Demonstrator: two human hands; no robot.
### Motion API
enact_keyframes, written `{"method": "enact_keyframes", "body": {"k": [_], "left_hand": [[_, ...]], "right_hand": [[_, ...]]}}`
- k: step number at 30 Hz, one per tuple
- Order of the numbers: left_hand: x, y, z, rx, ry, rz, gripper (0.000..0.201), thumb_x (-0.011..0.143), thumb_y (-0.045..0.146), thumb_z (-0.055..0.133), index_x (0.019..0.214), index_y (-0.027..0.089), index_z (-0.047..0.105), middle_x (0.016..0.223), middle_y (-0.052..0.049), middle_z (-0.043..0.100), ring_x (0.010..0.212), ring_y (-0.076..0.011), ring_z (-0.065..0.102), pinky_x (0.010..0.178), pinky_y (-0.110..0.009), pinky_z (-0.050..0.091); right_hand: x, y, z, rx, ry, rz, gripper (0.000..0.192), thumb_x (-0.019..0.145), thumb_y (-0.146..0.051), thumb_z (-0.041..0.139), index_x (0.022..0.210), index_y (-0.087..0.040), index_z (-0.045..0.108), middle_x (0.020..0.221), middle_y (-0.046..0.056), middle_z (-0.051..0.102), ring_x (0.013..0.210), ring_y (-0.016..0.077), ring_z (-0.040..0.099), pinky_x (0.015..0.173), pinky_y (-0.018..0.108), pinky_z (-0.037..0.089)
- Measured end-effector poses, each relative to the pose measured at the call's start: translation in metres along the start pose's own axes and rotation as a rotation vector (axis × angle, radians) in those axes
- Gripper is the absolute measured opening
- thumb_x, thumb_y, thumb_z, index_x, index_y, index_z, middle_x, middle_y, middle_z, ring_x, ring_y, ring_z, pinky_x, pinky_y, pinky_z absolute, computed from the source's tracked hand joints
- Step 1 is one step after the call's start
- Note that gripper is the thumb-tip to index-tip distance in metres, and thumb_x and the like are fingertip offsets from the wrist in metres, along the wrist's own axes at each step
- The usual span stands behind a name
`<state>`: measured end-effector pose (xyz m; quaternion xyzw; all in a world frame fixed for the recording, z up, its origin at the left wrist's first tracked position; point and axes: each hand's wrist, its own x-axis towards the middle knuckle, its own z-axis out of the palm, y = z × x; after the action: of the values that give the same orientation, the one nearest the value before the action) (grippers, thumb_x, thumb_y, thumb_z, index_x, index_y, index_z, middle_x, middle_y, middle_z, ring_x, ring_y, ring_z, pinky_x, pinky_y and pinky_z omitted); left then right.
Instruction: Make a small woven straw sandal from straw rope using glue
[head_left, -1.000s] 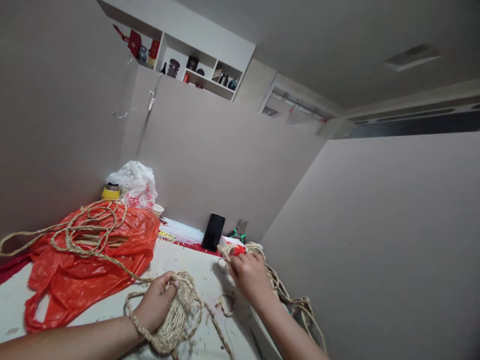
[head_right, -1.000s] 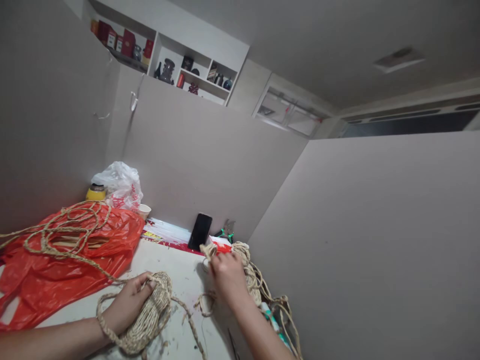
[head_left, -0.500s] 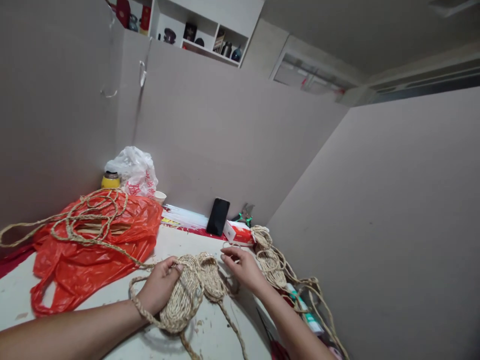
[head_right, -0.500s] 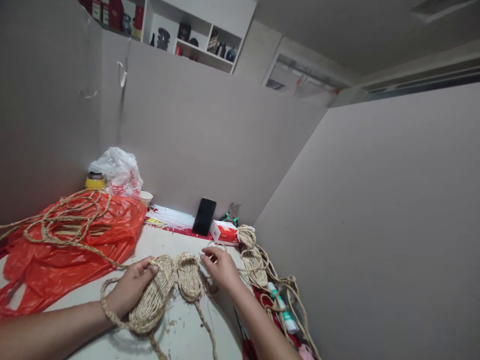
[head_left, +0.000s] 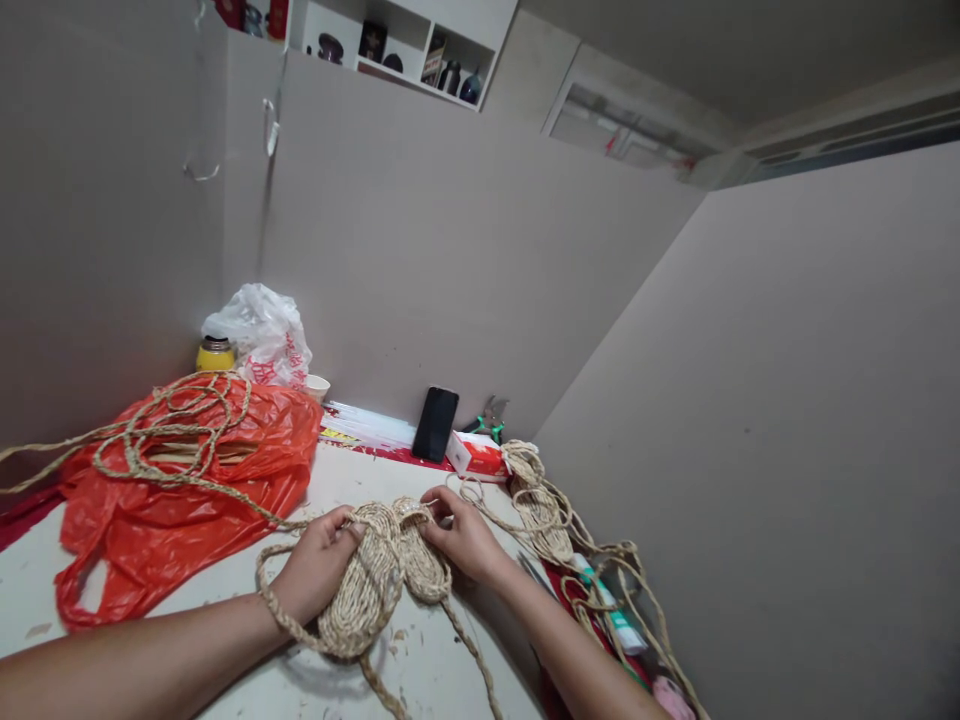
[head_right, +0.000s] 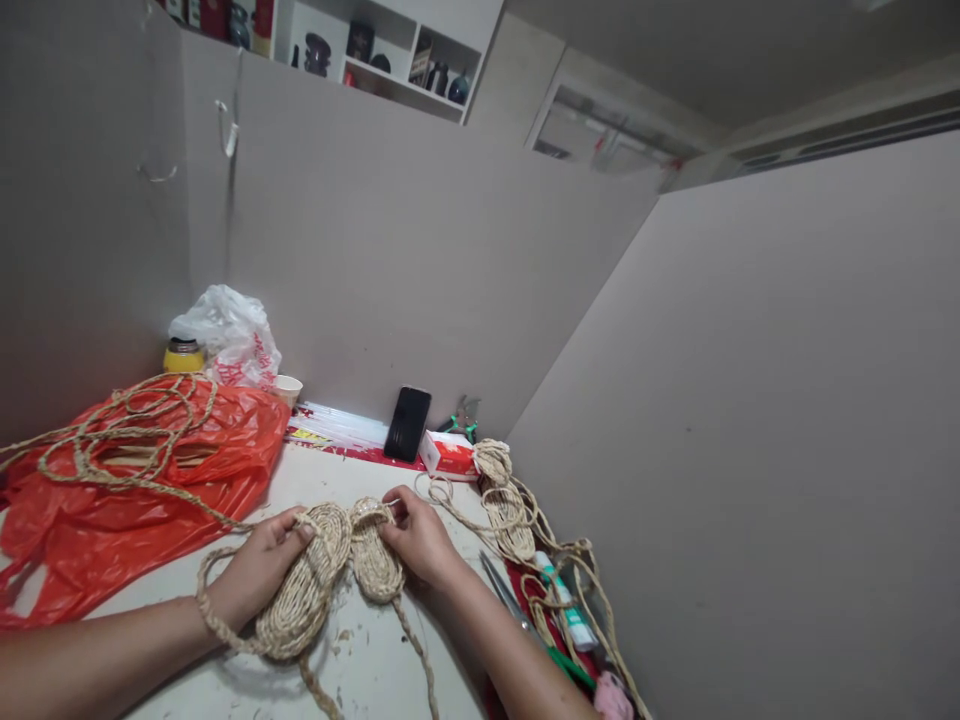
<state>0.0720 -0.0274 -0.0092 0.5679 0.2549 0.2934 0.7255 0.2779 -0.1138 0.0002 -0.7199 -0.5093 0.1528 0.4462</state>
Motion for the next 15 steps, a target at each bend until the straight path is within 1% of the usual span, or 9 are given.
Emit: {"method": "enact_keyframes", "body": {"k": [4, 7, 9, 12, 15], "left_hand": [[-0.001, 0.002, 0.001, 0.006, 0.001, 0.017, 0.026, 0.07, 0.041, 0.061, 0.078, 0.017, 0.056, 0.066, 0.003, 0.058, 0.065, -0.0147, 0.05, 0.063, -0.024, 0.039], [-0.001, 0.001, -0.001, 0.001, 0.002, 0.016, 0.026, 0.07, 0.041, 0.062, 0.078, 0.017, 0.057, 0.065, 0.003, 0.057, 0.063, -0.0139, 0.048, 0.061, -0.024, 0.039], [0.0, -0.001, -0.001, -0.003, 0.001, 0.011, 0.026, 0.07, 0.041, 0.063, 0.078, 0.017, 0.057, 0.064, 0.003, 0.057, 0.063, -0.0136, 0.048, 0.06, -0.023, 0.038], [0.0, -0.003, -0.002, -0.004, 0.003, 0.013, 0.026, 0.071, 0.041, 0.062, 0.079, 0.017, 0.057, 0.065, 0.003, 0.056, 0.063, -0.0137, 0.049, 0.061, -0.023, 0.038], [0.001, -0.004, -0.002, 0.001, 0.002, 0.003, 0.027, 0.071, 0.042, 0.061, 0.079, 0.017, 0.056, 0.064, 0.003, 0.056, 0.064, -0.0142, 0.049, 0.062, -0.024, 0.039]], "right_hand": [[-0.007, -0.016, -0.002, 0.14, 0.098, -0.019, 0.044, 0.064, -0.015, 0.062, 0.108, -0.021, 0.06, 0.079, -0.001, 0.062, 0.073, 0.0171, 0.058, 0.065, 0.027, 0.045], [-0.012, -0.027, -0.006, 0.242, 0.192, -0.008, 0.05, 0.067, -0.019, 0.063, 0.116, -0.019, 0.058, 0.086, 0.002, 0.063, 0.08, 0.0194, 0.059, 0.068, 0.029, 0.046], [-0.017, -0.032, -0.008, 0.309, 0.248, 0.01, 0.049, 0.067, -0.021, 0.065, 0.115, -0.018, 0.061, 0.09, 0.004, 0.065, 0.084, 0.0208, 0.059, 0.073, 0.031, 0.047], [-0.023, -0.037, -0.009, 0.418, 0.298, 0.053, 0.038, 0.064, -0.022, 0.07, 0.102, -0.017, 0.067, 0.094, 0.006, 0.069, 0.089, 0.0227, 0.06, 0.08, 0.034, 0.046], [-0.028, -0.038, -0.009, 0.547, 0.326, 0.12, 0.032, 0.059, -0.023, 0.075, 0.09, -0.016, 0.069, 0.09, 0.007, 0.072, 0.081, 0.022, 0.063, 0.073, 0.031, 0.048]]}}
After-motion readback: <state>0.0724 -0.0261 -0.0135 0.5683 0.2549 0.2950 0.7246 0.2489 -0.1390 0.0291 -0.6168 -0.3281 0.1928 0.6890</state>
